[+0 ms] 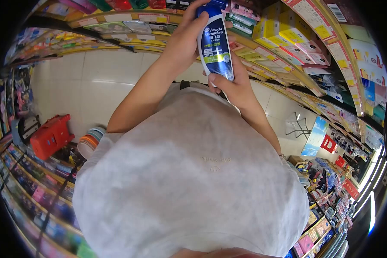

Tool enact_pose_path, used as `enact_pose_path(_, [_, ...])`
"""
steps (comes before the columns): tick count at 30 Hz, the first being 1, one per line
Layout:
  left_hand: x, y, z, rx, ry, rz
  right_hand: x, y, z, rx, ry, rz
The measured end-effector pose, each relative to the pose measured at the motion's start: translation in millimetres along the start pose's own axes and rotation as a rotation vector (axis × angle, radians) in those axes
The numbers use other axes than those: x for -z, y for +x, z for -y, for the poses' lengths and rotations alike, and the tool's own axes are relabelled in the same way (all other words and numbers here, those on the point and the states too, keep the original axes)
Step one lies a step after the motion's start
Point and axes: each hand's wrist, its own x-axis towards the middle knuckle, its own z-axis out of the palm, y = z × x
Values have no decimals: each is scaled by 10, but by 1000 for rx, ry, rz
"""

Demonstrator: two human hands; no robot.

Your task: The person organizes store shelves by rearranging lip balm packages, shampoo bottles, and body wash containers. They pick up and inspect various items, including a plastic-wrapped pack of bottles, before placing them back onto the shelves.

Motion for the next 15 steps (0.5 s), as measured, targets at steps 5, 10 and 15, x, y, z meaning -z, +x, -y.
enact_pose_path(5, [57, -53, -44, 113, -15, 108, -208, 3, -15, 69, -69, -66])
enact_pose_path(10, [-71, -183, -89, 148, 200, 100, -343, 24, -57, 79, 18, -101])
enact_pose_path(15, [94, -233, -124, 192, 203, 261, -411, -8, -68, 144, 22, -110])
